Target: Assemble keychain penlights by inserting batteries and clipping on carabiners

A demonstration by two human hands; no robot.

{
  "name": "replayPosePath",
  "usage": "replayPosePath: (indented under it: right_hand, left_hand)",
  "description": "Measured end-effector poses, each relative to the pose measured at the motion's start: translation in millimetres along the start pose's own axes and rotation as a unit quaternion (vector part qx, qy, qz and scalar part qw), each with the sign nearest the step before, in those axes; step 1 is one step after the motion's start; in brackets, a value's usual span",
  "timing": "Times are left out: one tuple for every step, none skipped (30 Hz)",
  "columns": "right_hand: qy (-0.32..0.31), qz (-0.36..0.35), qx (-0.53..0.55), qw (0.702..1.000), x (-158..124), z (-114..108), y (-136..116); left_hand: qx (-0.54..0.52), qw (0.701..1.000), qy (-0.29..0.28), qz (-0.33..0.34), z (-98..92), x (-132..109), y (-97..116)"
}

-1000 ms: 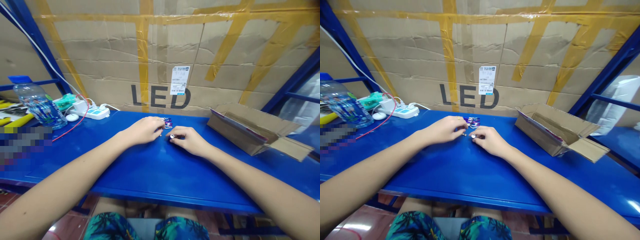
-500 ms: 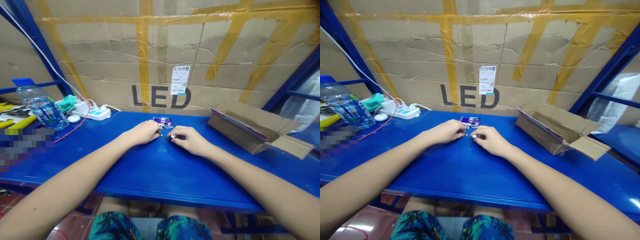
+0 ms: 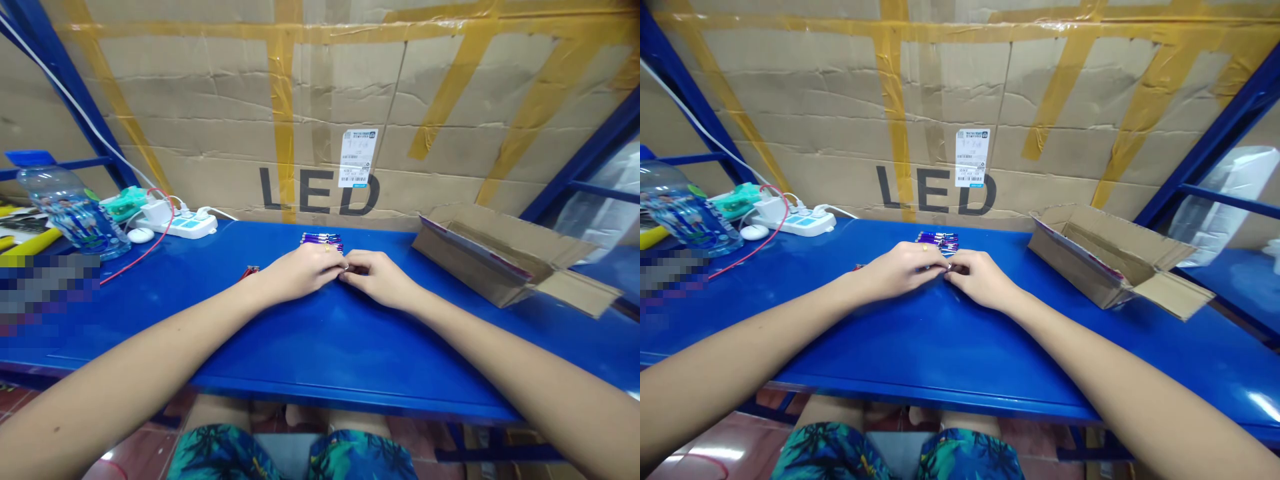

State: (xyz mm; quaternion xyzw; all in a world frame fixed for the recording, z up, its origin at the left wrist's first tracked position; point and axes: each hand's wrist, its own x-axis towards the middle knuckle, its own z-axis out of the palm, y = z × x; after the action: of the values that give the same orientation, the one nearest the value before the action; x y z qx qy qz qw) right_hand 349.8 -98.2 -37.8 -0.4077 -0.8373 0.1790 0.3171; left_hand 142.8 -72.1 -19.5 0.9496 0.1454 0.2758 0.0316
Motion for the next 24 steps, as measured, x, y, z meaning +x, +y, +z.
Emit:
replayPosePath:
  right_hand:
    - [0.001,0.003,0.001,1.0,-0.1,0.0,-0.2]
    - [0.004,0.007,0.001,1.0,-0.2,0.1,-0.4]
    - [0.006,0.012,0.003,1.0,-0.3,0.2,-0.5]
    - [0.01,0.017,0.007,1.0,-0.5,0.5,-0.4]
    - [0.012,0.023,0.012,1.0,-0.6,0.7,-0.2]
    - [0.014,0.028,0.015,0.999,-0.7,0.9,0.0]
    - [0.015,0.03,0.017,0.999,-0.7,1.1,0.1]
    - [0.014,0.032,0.015,0.999,-0.8,1.1,0.2]
    - [0.013,0.031,0.011,0.999,-0.9,1.1,0.1]
    - [0.011,0.031,0.005,0.999,-0.9,1.0,-0.1]
    - [0.009,0.03,-0.001,1.0,-0.9,0.9,-0.5]
    - [0.008,0.03,-0.005,1.0,-0.9,0.9,-0.9]
    - [0.006,0.03,-0.007,1.0,-0.9,1.0,-1.2]
    - [0.005,0.03,-0.008,1.0,-0.9,1.1,-1.5]
    - [0.004,0.029,-0.01,1.0,-0.9,1.3,-1.7]
    - [0.004,0.028,-0.01,1.0,-0.9,1.5,-1.6]
    - [0.004,0.027,-0.011,1.0,-1.0,1.7,-1.5]
    - [0.004,0.026,-0.01,1.0,-1.1,1.9,-1.3]
    - [0.006,0.025,-0.01,1.0,-1.2,2.0,-1.1]
    - [0.008,0.025,-0.009,1.0,-1.4,2.0,-1.0]
    - [0.009,0.025,-0.008,1.0,-1.5,1.9,-0.9]
    - [0.011,0.025,-0.009,1.0,-1.6,1.7,-1.0]
    - [0.011,0.026,-0.01,1.0,-1.7,1.6,-1.3]
    - [0.011,0.026,-0.011,1.0,-1.7,1.4,-1.8]
  left_hand:
    - [-0.002,1.0,0.003,-0.002,-1.4,0.1,-0.2]
    - [0.0,1.0,0.012,-0.013,-3.2,0.2,-0.5]
    - [0.006,0.999,0.024,-0.032,-5.0,0.3,-1.3]
    - [0.019,0.998,0.031,-0.056,-6.5,0.3,-2.7]
    - [0.038,0.995,0.029,-0.083,-7.5,0.1,-4.7]
    - [0.06,0.993,0.015,-0.106,-7.9,-0.5,-7.5]
    - [0.08,0.989,-0.013,-0.121,-7.5,-1.4,-10.9]
    - [0.096,0.986,-0.048,-0.126,-6.4,-2.6,-14.8]
    - [0.104,0.983,-0.082,-0.126,-4.7,-4.0,-18.9]
    - [0.106,0.981,-0.112,-0.121,-2.6,-5.4,-22.8]
    - [0.105,0.978,-0.135,-0.116,-0.4,-6.6,-26.3]
    - [0.103,0.977,-0.151,-0.113,1.6,-7.6,-29.2]
    - [0.1,0.976,-0.159,-0.111,3.1,-8.2,-31.3]
    - [0.098,0.976,-0.162,-0.112,3.9,-8.4,-32.5]
    - [0.095,0.976,-0.16,-0.116,4.0,-8.3,-32.6]
    - [0.091,0.976,-0.155,-0.123,3.2,-7.8,-31.9]
    - [0.087,0.976,-0.149,-0.131,1.7,-7.0,-30.2]
    - [0.083,0.977,-0.14,-0.14,-0.5,-6.0,-27.8]
    - [0.078,0.978,-0.122,-0.146,-2.9,-4.7,-24.7]
    - [0.072,0.982,-0.096,-0.149,-5.3,-3.3,-21.2]
    - [0.063,0.985,-0.061,-0.147,-7.4,-1.8,-17.4]
    - [0.051,0.989,-0.023,-0.139,-8.9,-0.3,-13.5]
    - [0.039,0.991,0.014,-0.126,-9.7,1.1,-9.8]
    - [0.027,0.993,0.039,-0.108,-9.7,2.2,-6.5]
